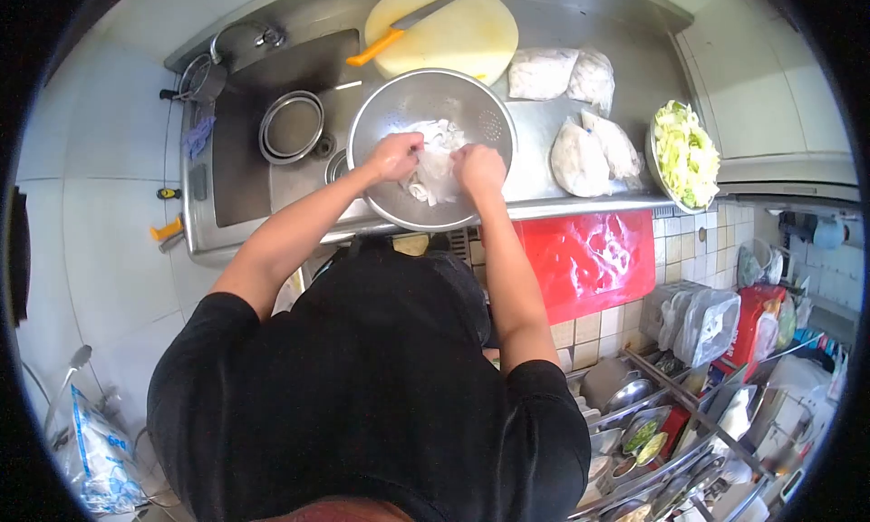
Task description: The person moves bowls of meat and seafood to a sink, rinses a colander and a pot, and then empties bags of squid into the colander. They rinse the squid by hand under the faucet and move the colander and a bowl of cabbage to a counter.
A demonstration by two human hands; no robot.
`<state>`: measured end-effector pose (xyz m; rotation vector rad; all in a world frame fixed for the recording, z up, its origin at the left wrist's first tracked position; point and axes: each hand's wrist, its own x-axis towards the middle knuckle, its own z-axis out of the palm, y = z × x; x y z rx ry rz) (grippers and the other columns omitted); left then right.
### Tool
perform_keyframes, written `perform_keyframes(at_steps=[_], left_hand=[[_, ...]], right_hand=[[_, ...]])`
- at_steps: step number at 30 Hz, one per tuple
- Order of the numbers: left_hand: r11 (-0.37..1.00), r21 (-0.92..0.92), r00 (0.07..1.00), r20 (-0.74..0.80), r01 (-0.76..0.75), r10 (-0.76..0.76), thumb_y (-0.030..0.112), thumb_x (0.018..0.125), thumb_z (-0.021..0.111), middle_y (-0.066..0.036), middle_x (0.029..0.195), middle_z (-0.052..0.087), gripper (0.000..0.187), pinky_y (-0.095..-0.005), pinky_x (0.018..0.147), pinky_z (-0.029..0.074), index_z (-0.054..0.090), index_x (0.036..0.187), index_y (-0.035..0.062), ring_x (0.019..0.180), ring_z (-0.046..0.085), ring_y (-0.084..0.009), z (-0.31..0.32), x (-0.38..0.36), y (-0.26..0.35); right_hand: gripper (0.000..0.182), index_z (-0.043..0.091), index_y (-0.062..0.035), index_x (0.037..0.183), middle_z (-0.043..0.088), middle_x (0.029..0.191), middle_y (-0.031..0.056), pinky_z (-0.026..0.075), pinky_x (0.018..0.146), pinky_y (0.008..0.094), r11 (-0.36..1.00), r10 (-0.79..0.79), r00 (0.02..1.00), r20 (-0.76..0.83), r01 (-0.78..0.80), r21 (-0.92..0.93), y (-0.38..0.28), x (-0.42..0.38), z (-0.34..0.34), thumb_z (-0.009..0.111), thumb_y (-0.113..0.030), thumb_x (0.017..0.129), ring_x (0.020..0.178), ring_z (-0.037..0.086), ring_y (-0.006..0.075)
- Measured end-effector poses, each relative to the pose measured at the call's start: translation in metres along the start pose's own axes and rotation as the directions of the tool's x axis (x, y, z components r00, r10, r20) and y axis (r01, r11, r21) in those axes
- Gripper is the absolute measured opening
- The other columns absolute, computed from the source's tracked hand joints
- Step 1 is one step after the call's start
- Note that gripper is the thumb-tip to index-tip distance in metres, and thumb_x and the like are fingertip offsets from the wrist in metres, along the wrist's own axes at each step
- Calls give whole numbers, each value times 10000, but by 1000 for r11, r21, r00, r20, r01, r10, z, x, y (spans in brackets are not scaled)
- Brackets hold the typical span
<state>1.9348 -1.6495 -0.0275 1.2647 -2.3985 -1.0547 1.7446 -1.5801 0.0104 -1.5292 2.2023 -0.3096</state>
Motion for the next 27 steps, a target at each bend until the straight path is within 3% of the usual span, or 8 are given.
perform_keyframes(at_steps=[4,10,14,17,19,22,23,27], left_hand=[[985,42,978,-118,-165,169,41,738,589,-183,900,644,157,-444,742,483,588,895,37,849,617,-381,-48,-16,38],[981,62,939,-283,-187,196,73,734,626,-180,930,649,231,-443,761,490,605,964,58,902,626,-370,-59,-29,68],[996,-10,988,-124,-92,90,243,761,687,-200,962,670,363,-407,796,505,642,1069,56,950,642,-363,-50,-15,54],[984,69,984,-76,167,-161,312,808,674,-165,894,690,328,-376,750,506,689,1020,62,854,664,-316,-56,-4,60],[966,-171,975,-70,195,-209,309,836,659,-134,839,686,300,-349,710,499,706,982,51,792,656,-253,-69,-7,63],[875,-463,970,-109,144,-217,237,918,592,-54,807,676,245,-292,683,480,710,996,38,737,602,-134,-78,-9,49],[837,-526,966,-104,148,-237,223,932,579,-45,814,676,237,-285,687,477,708,1003,38,743,597,-129,-79,-9,39],[628,-767,952,-83,128,-295,213,968,560,-21,843,664,220,-278,715,477,688,1053,55,768,586,-124,-75,-11,1]], right_hand=[[191,751,-89,872,687,866,179,520,755,430,964,-204,949,-241,237,117,-10,-14,-50,656,-247,820,815,657,368],[121,728,-56,897,683,911,168,511,739,399,838,-331,844,-421,468,279,-41,-11,-72,644,-63,809,832,649,352],[142,720,-33,959,701,891,157,511,706,315,732,-403,832,-382,543,411,-74,-9,-78,642,-38,840,764,665,229],[232,676,-48,1095,704,922,110,511,726,295,637,-462,817,-346,577,511,-96,-15,-91,607,-20,875,780,647,165],[359,594,-70,1243,691,1004,84,505,752,276,556,-461,825,-327,556,618,-101,-15,-97,552,14,896,821,633,134],[399,584,-65,1251,681,1075,147,511,789,298,541,-347,827,-443,562,626,-73,13,-82,541,20,863,861,658,216],[379,588,-47,1242,673,1104,151,504,838,323,574,-287,886,-365,464,675,-57,26,-71,548,-15,866,940,658,259],[574,507,-20,1321,616,1189,218,470,935,408,908,-261,961,-96,278,315,-11,47,-24,686,-194,804,1081,601,358]])
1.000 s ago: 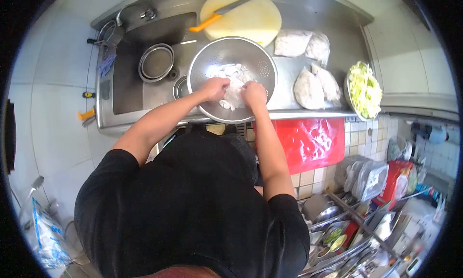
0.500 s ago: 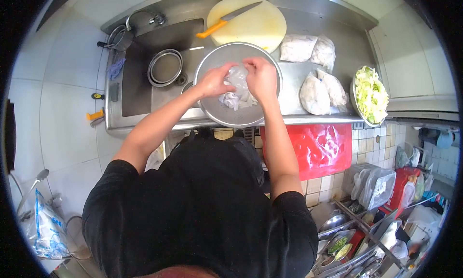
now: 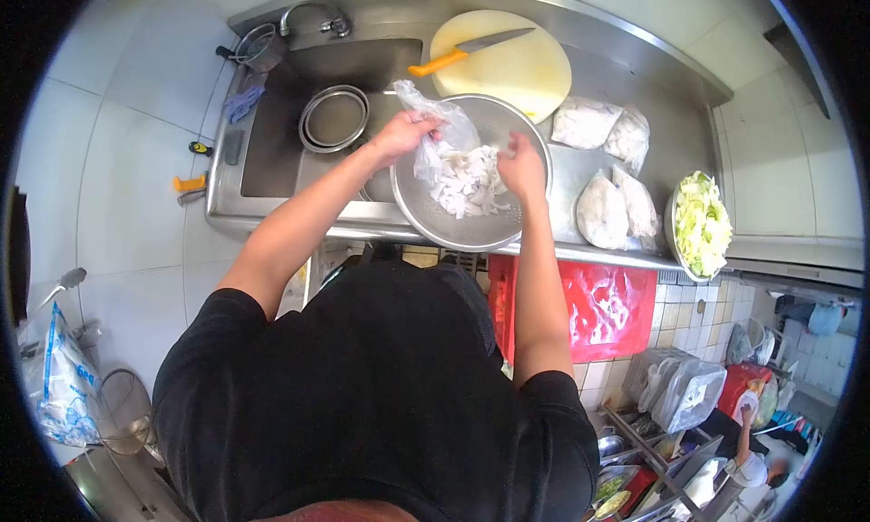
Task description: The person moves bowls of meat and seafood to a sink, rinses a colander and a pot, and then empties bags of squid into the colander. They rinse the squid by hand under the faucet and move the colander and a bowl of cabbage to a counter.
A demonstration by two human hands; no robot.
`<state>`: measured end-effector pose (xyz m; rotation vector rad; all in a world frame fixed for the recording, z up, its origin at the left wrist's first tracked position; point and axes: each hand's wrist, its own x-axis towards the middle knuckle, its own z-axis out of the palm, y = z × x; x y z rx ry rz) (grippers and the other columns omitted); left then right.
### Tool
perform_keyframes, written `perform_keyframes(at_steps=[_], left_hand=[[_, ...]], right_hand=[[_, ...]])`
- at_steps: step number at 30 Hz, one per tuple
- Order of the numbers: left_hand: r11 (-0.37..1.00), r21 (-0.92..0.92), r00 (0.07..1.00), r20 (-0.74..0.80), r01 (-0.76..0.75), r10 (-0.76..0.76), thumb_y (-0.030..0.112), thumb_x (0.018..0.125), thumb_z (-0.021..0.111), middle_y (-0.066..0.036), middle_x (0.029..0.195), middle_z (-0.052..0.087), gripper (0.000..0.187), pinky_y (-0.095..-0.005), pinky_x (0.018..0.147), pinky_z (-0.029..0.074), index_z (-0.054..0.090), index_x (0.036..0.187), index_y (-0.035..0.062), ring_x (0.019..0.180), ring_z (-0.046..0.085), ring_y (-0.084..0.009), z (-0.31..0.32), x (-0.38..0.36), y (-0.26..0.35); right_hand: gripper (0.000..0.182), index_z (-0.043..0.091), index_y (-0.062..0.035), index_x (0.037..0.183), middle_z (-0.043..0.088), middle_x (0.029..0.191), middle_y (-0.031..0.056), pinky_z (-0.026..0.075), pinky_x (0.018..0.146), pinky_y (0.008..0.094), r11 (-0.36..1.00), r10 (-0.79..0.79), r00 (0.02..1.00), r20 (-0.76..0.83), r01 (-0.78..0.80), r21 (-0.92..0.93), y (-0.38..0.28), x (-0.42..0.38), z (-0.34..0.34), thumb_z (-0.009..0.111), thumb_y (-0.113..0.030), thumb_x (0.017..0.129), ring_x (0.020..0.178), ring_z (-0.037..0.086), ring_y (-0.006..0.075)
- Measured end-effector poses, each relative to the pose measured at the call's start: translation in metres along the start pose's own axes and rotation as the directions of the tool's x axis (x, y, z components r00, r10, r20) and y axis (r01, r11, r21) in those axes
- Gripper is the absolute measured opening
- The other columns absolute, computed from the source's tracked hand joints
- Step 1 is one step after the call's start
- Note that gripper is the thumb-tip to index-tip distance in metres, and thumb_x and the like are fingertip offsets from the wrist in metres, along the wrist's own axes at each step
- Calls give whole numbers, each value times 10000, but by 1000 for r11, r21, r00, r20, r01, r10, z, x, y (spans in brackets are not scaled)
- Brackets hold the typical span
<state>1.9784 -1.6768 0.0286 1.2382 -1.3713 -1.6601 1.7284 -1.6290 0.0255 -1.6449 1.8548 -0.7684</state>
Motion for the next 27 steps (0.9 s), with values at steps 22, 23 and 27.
perform_keyframes(at_steps=[22,23,27], left_hand=[[548,-741,882,-471,-389,-10,247,918,542,-67,784,508,254,-362,761,422,532,1017,13,739,484,-206,-288,-304,-83],[654,-657,784,-601,-375,-154,269,930,542,-92,875,577,302,-372,785,457,550,1085,10,793,538,-235,-310,-335,-111],[910,-409,570,-734,60,-368,313,909,609,-113,1156,619,397,-408,910,467,562,1209,58,1057,569,-274,-371,-442,-223]], right_hand=[[409,582,-25,1249,651,1152,138,519,771,334,995,64,991,-114,-55,82,33,-45,-39,655,-199,886,914,648,217],[401,585,-26,1245,651,1152,139,518,772,333,994,44,992,-115,-32,104,36,-45,-39,651,-195,887,914,650,218],[383,603,-28,1220,650,1152,151,516,795,350,994,51,970,-236,-25,110,63,-40,-65,645,-199,880,904,659,240]])
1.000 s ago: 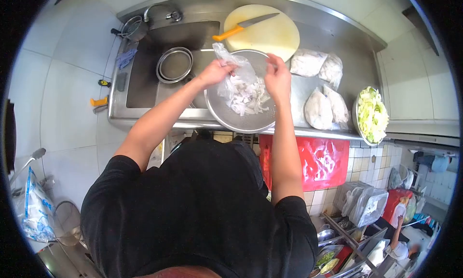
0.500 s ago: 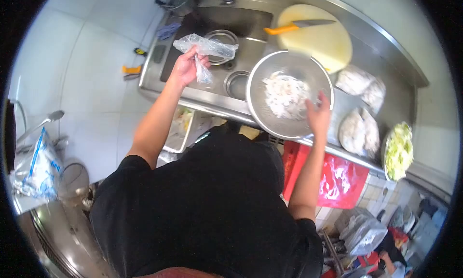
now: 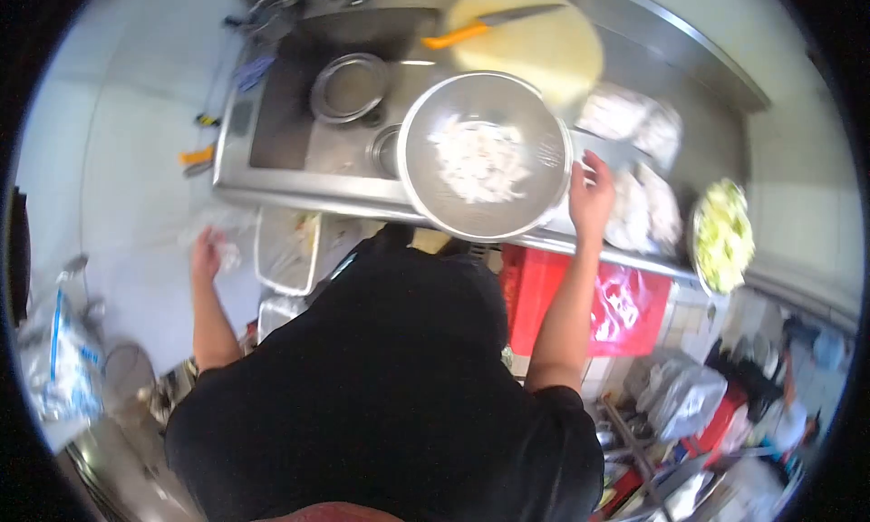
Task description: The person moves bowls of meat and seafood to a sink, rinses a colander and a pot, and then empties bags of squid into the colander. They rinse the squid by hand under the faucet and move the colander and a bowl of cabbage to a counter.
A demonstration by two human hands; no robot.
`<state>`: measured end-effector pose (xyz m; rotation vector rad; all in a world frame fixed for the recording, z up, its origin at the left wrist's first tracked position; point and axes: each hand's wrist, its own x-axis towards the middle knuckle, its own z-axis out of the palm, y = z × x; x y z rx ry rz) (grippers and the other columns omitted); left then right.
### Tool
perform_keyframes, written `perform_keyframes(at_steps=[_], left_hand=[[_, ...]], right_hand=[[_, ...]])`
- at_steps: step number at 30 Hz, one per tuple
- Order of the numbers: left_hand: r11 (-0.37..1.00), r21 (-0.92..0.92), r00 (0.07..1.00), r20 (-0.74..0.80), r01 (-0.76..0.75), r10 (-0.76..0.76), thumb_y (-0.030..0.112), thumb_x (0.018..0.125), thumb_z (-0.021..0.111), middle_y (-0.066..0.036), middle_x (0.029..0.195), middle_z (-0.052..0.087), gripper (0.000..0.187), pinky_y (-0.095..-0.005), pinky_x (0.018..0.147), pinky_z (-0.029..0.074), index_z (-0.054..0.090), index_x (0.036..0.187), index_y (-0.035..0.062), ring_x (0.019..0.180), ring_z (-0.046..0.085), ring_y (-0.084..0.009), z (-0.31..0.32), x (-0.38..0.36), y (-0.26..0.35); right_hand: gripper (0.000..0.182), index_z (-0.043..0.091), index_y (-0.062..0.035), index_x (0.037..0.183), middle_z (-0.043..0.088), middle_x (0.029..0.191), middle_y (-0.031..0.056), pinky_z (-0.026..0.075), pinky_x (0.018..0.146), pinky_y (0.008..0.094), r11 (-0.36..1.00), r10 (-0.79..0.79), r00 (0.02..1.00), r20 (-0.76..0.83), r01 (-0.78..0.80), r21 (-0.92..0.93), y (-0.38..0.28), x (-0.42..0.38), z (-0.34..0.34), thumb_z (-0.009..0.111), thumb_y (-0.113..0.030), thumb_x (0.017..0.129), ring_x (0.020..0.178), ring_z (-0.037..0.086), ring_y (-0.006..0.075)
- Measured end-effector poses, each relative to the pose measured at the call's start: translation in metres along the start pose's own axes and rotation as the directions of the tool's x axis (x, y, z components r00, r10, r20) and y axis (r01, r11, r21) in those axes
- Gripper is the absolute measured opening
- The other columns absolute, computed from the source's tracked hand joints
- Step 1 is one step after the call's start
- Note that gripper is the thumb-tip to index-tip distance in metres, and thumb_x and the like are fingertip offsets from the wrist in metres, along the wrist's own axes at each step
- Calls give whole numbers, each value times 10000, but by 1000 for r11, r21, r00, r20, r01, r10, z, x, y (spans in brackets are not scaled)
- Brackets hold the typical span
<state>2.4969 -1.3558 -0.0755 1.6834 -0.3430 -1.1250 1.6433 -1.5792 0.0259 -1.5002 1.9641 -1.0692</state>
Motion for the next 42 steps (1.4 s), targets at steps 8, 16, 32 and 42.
perform_keyframes(at_steps=[8,16,32,42], left_hand=[[795,451,893,-382,406,-238,379,884,600,-114,1396,481,694,-431,804,455,345,1470,109,1075,549,-277,83,-60,-1],[727,662,977,206,-181,56,296,940,583,-63,1284,561,595,-312,827,460,365,1459,105,987,582,-165,225,-64,95],[526,262,374,920,-809,117,183,922,627,-84,1168,645,395,-303,960,452,547,1279,35,1097,590,-173,533,-172,166],[156,-30,-31,1000,-987,-5,356,759,758,-168,1265,560,614,-422,1063,358,565,1276,85,1204,482,-319,656,-135,76]], right_hand=[[677,447,5,1342,530,1266,246,411,1001,456,881,-50,995,-92,0,-473,103,91,-37,705,-279,784,1195,502,384],[709,409,-97,1385,317,1444,270,337,978,666,356,586,700,-408,-675,-647,86,27,-41,682,-284,758,1269,361,529],[458,674,-57,1073,675,1034,188,510,846,423,950,-219,965,-146,177,-259,-20,7,-84,655,-69,617,954,638,379],[390,622,-72,1052,676,971,198,516,786,470,909,-360,899,248,398,-123,-81,-4,71,721,-120,678,903,644,401]])
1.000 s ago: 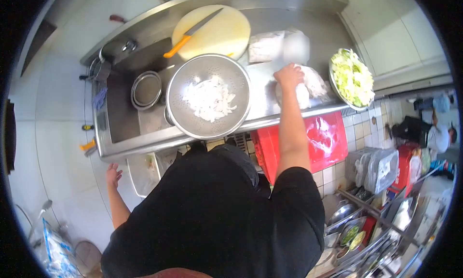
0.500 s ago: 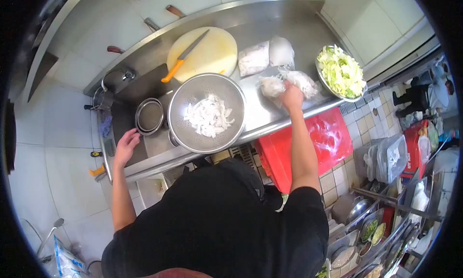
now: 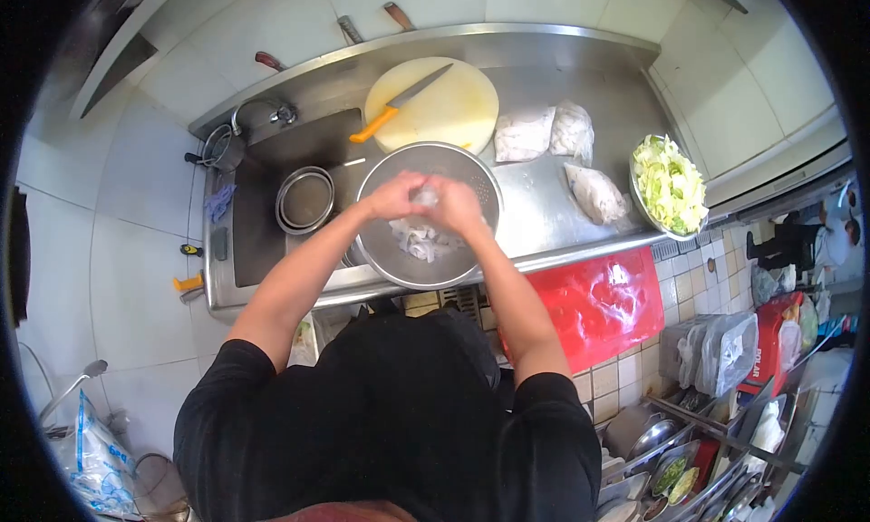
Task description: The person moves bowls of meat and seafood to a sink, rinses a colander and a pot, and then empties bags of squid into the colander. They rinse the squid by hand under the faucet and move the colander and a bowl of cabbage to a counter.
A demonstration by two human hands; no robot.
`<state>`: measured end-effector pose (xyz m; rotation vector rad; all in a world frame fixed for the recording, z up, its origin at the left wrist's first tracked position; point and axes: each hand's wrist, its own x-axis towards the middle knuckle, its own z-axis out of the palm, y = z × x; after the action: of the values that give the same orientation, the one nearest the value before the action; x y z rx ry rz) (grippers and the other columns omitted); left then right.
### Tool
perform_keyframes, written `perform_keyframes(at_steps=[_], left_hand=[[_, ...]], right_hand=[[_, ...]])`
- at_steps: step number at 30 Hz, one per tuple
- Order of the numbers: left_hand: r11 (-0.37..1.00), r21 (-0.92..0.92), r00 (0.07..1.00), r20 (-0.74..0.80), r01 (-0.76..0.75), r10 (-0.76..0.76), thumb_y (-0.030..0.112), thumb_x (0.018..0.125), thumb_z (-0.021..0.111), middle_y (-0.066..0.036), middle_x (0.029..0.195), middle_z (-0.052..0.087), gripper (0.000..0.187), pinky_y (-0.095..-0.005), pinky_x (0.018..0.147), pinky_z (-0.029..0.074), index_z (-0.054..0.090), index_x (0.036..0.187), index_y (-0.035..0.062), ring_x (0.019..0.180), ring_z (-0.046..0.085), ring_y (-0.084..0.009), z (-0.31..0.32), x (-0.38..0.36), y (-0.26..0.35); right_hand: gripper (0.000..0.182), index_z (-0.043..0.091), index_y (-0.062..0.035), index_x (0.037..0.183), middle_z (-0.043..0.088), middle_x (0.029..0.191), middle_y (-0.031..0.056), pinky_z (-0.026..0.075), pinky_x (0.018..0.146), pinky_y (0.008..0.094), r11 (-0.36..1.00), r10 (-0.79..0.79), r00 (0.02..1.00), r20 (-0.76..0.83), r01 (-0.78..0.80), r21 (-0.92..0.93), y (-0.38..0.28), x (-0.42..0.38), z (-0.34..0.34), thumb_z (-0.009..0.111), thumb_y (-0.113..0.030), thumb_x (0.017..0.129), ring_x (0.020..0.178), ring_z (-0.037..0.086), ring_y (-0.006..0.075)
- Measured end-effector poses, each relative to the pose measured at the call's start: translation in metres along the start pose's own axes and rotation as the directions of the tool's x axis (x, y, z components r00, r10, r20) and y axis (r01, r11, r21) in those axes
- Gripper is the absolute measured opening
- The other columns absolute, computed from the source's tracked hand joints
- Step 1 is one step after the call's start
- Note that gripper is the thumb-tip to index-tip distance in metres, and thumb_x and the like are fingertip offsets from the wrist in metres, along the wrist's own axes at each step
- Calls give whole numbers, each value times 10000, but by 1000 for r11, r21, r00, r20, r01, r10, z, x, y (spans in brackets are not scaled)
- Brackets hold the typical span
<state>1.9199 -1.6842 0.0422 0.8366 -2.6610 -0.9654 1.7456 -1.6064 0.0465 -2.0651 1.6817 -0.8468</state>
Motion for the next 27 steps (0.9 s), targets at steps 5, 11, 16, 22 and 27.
perform_keyframes(at_steps=[5,11,16,22,27], left_hand=[[976,48,965,147,214,-219,386,794,706,-163,1132,614,419,-456,971,399,639,1086,93,1057,518,-377,67,-21,-74],[959,190,957,158,212,-243,318,787,631,-153,1048,633,282,-469,888,457,680,925,77,1029,534,-391,70,-22,-74],[934,332,970,151,133,-192,222,726,579,-120,1072,667,263,-477,912,463,706,910,84,1062,556,-374,63,-25,-66],[958,247,935,280,148,-217,285,722,606,-235,1021,611,326,-485,875,459,670,885,10,1008,546,-406,52,-12,-74],[986,124,943,300,113,-145,327,724,644,-248,956,647,370,-435,857,485,681,895,2,977,601,-393,61,-5,-96]], right_hand=[[365,522,-82,1051,668,881,219,503,754,510,977,155,946,283,-106,-184,9,-6,53,667,-104,716,867,645,419],[386,493,-79,1089,663,849,232,505,730,512,967,161,922,351,-77,-242,11,-5,63,597,-27,721,846,651,418],[404,499,-83,1120,661,847,234,510,729,510,950,219,895,388,-105,-293,3,-2,60,585,-22,730,842,653,415],[348,498,-61,1059,664,861,244,509,753,515,963,220,906,361,-143,-228,9,4,62,586,-18,725,869,652,419],[584,535,-101,1241,658,1000,243,514,816,475,960,260,876,405,-191,-203,26,8,67,655,-44,673,963,636,401]])
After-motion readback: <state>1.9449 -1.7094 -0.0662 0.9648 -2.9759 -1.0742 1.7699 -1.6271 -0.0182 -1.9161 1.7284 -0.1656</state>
